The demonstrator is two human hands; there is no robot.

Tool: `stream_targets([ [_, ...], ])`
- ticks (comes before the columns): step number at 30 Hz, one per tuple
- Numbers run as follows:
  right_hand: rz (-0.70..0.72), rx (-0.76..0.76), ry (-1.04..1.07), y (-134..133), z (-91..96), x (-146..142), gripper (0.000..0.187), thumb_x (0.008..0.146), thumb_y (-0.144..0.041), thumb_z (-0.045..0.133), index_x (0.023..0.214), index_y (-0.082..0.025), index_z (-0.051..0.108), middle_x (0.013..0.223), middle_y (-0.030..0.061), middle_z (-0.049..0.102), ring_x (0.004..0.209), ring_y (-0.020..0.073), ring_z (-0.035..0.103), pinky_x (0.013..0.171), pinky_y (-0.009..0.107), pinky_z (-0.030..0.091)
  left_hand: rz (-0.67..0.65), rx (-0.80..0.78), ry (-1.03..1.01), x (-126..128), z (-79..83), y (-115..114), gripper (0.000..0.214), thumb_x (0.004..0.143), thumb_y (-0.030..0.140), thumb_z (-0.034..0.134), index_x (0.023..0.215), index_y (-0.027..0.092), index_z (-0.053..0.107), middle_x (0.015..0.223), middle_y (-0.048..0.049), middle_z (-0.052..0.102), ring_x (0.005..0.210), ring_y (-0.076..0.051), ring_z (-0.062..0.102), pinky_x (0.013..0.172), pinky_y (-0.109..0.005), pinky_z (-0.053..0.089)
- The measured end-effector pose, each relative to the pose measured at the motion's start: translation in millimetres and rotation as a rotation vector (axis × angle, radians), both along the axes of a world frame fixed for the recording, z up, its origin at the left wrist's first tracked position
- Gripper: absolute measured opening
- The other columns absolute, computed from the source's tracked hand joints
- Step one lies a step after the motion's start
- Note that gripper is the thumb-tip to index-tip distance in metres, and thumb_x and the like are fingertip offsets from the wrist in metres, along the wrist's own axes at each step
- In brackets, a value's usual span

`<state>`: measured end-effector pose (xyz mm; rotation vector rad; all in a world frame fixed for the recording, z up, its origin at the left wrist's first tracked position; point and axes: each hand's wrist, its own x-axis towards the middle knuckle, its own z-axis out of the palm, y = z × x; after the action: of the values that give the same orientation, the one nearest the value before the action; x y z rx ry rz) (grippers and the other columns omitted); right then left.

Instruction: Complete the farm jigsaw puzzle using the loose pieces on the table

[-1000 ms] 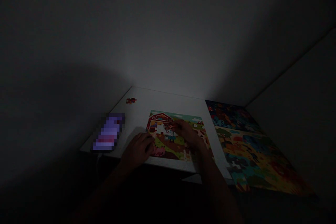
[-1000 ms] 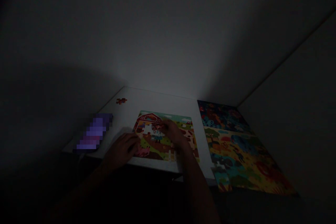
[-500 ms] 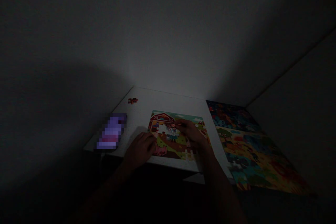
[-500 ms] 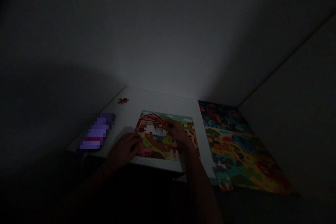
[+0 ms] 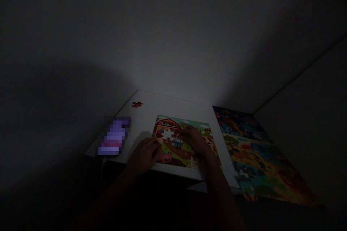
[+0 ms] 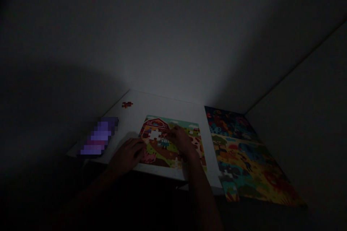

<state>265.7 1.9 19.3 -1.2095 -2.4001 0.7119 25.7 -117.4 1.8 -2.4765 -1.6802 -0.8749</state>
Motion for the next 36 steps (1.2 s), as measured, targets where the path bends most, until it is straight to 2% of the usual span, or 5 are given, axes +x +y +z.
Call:
stream_targets([
  [10,-0.220,0.267,-0.404,-64,-4.1,-29,0.041,0.097,-0.024,0.044,0.136,-0.018,0.055,0.140,0.0159,0.054,0.127,0.0274,0.050,0.103,0.042,0.040,0.030,-0.082,0.006,2,1.0,-1,0.015,0.089,0.013,0.054,0.093,0.018,0.067,0.100,-0.0058,0.067,0.095,-0.022,0.059,0.089,-0.039,0.050],
  [18,-0.182,0.244,-0.316,-57,-32.0,-23,0.055,0.097,-0.041,0.045,0.148,-0.018,0.043,0.153,0.0161,0.039,0.144,0.0317,0.030,0.113,0.052,0.030,0.041,-0.079,0.036,2,-1.4,-3,0.011,0.091,0.016,0.055,0.092,0.018,0.066,0.100,-0.0060,0.066,0.094,-0.022,0.058,0.088,-0.038,0.050],
  [23,-0.052,0.201,-0.191,-19,-18.4,-22,0.039,0.093,-0.041,0.050,0.125,-0.024,0.066,0.132,0.0132,0.061,0.129,0.0295,0.050,0.108,0.048,0.038,0.040,-0.064,0.029,2,-6.3,-3,0.008,0.088,0.016,0.060,0.093,0.017,0.066,0.100,-0.0063,0.065,0.095,-0.023,0.058,0.089,-0.038,0.050],
  [28,-0.162,0.061,0.137,58,4.9,-123,0.042,0.093,-0.040,0.048,0.127,-0.019,0.060,0.127,0.0140,0.062,0.109,0.0245,0.063,0.096,0.042,0.049,0.022,-0.066,0.018,2,-10.8,-2,0.005,0.088,0.019,0.061,0.090,0.016,0.065,0.097,-0.0065,0.065,0.094,-0.024,0.058,0.087,-0.039,0.051],
  [36,-0.035,-0.010,-0.195,114,5.2,-271,0.061,0.087,-0.049,0.060,0.138,-0.018,0.050,0.143,0.0154,0.052,0.130,0.0313,0.050,0.103,0.043,0.043,-0.009,-0.033,-0.099,0,-12.9,-3,0.021,0.087,0.018,0.063,0.108,0.016,0.063,0.109,-0.0087,0.066,0.100,-0.024,0.059,0.088,-0.038,0.053],
])
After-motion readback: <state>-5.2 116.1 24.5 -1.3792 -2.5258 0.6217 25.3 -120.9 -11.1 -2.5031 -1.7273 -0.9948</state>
